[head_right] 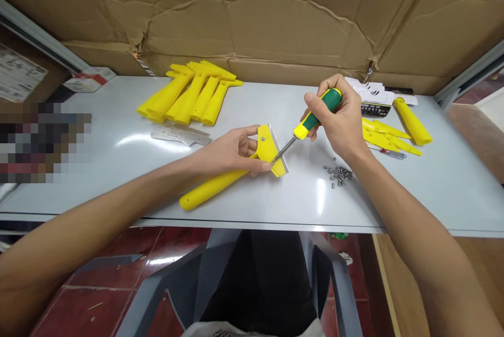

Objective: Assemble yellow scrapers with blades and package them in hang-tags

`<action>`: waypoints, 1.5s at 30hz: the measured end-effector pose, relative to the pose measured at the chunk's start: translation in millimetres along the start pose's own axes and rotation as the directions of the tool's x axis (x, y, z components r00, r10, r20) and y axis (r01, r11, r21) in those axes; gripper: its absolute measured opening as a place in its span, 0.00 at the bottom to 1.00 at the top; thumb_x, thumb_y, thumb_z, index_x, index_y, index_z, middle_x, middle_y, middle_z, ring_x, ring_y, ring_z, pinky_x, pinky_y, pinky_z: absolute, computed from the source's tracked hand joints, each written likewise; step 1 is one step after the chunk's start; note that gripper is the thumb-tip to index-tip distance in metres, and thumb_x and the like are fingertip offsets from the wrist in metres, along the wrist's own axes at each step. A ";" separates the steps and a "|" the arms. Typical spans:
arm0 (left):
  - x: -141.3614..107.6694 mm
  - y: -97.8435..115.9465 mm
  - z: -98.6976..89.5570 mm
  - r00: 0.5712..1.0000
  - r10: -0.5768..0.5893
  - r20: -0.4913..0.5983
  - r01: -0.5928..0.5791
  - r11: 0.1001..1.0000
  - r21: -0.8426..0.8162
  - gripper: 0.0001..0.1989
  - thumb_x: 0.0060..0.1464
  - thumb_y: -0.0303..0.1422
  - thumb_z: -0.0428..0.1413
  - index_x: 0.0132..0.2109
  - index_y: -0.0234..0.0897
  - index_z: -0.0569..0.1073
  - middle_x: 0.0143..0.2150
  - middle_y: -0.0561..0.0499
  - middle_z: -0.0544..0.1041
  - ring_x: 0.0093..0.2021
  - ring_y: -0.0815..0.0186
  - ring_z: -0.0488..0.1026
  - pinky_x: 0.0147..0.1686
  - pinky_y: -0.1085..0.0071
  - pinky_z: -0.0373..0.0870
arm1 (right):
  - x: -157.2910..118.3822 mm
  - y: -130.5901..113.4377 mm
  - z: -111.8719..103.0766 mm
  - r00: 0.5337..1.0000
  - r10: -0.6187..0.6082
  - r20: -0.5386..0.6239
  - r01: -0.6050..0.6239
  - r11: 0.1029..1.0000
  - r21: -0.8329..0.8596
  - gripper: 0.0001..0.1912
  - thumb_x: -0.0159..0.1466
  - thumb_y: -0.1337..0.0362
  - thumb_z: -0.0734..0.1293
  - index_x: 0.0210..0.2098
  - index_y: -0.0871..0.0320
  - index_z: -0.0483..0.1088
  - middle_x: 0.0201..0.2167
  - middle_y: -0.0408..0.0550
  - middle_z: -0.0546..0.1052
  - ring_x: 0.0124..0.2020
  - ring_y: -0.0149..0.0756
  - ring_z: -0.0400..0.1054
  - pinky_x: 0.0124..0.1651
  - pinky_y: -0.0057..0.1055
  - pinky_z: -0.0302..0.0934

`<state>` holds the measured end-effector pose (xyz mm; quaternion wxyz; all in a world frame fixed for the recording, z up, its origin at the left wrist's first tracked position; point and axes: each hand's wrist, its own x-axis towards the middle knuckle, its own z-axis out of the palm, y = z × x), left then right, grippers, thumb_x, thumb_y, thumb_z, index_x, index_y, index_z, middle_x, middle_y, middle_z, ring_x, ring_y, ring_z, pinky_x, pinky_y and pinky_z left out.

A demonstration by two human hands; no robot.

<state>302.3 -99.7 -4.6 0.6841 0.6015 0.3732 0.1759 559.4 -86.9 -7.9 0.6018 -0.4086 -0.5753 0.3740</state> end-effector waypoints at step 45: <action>-12.2 8.6 3.4 0.984 0.156 -0.085 -0.151 0.986 0.065 0.31 0.48 0.34 0.76 0.55 0.37 0.71 0.45 0.47 0.83 0.31 0.69 0.77 0.22 0.75 0.74 | 12.2 5.2 -12.6 0.972 -0.101 -0.213 0.118 0.991 0.068 0.27 0.60 0.44 0.82 0.37 0.47 0.62 0.22 0.38 0.66 0.26 0.44 0.75 0.17 0.33 0.55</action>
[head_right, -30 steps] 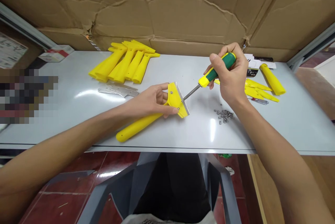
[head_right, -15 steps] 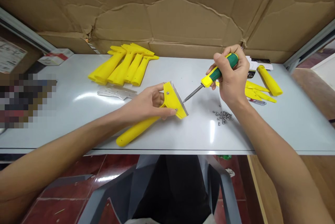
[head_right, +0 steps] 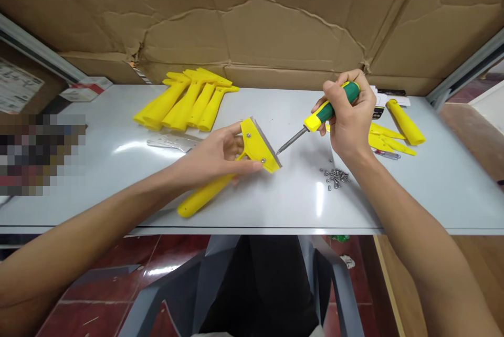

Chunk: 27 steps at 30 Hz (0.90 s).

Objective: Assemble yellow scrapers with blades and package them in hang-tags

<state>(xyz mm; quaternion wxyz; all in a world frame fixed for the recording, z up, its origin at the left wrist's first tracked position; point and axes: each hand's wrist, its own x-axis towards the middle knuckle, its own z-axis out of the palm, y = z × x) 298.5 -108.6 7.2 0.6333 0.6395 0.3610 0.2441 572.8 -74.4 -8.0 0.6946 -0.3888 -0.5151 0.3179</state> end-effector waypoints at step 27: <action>19.4 -41.6 -16.5 0.797 0.395 0.458 -0.586 0.320 0.745 0.15 0.67 0.37 0.50 0.35 0.43 0.78 0.31 0.42 0.80 0.32 0.57 0.75 0.29 0.62 0.70 | -37.4 -21.8 30.9 0.990 -0.071 0.124 0.092 0.980 -0.176 0.27 0.61 0.40 0.81 0.34 0.47 0.65 0.21 0.38 0.69 0.20 0.40 0.73 0.15 0.35 0.57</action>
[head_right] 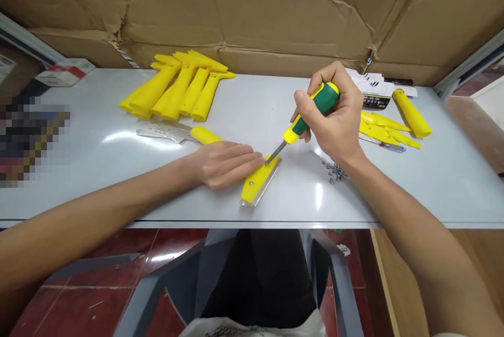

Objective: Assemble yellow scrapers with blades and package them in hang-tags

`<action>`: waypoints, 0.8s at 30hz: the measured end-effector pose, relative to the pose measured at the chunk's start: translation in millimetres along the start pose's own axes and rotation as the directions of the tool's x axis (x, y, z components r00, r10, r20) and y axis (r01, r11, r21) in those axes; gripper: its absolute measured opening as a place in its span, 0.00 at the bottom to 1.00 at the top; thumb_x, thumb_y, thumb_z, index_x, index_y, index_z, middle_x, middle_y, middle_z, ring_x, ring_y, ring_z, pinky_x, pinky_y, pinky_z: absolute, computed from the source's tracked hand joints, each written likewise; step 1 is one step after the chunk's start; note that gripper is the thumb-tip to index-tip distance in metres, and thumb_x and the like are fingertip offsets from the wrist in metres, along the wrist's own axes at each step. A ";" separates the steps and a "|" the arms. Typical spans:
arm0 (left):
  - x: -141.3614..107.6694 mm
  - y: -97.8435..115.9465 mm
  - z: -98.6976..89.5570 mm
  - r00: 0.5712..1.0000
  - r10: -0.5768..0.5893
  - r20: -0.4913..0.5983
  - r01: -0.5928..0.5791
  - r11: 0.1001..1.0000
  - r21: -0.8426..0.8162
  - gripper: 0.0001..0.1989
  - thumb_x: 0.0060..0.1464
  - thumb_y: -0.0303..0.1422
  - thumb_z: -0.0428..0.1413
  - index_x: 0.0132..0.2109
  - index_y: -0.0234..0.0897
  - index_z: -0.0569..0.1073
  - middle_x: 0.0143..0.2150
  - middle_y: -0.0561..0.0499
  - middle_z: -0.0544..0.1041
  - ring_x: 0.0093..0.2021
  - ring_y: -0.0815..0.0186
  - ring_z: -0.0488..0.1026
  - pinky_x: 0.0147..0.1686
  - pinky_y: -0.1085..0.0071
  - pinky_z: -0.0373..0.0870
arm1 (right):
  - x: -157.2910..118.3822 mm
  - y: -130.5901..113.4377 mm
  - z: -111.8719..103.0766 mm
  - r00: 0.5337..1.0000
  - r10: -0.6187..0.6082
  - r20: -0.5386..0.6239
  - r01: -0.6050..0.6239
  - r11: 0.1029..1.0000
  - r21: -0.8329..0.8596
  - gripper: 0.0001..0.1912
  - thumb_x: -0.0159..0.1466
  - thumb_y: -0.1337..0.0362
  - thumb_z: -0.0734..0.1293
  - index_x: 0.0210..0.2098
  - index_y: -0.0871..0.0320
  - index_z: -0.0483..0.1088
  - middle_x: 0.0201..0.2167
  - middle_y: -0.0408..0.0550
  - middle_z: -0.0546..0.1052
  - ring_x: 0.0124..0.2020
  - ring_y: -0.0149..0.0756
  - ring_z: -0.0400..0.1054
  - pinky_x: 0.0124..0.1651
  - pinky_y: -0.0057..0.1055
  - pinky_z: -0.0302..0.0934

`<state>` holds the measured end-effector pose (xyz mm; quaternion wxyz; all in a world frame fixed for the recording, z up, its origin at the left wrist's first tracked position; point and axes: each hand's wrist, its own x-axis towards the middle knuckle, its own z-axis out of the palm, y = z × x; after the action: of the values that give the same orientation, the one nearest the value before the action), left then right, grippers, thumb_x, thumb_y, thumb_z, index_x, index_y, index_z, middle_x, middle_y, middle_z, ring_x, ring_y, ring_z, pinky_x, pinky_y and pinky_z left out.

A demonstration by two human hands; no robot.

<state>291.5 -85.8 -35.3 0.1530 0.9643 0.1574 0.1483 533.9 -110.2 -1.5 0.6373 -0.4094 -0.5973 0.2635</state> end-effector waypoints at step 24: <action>10.9 18.2 -11.9 0.987 -0.011 0.163 0.006 0.999 0.031 0.17 0.70 0.33 0.46 0.33 0.44 0.74 0.31 0.43 0.75 0.34 0.55 0.71 0.30 0.59 0.67 | 3.6 -4.1 -2.0 0.979 0.044 0.199 -0.077 0.984 0.161 0.25 0.64 0.36 0.76 0.47 0.42 0.67 0.34 0.41 0.81 0.31 0.40 0.77 0.20 0.32 0.62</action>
<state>302.1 -95.5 -15.6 0.1512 0.9747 0.1508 0.0658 535.8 -109.8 4.1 0.5996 -0.3445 -0.6198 0.3710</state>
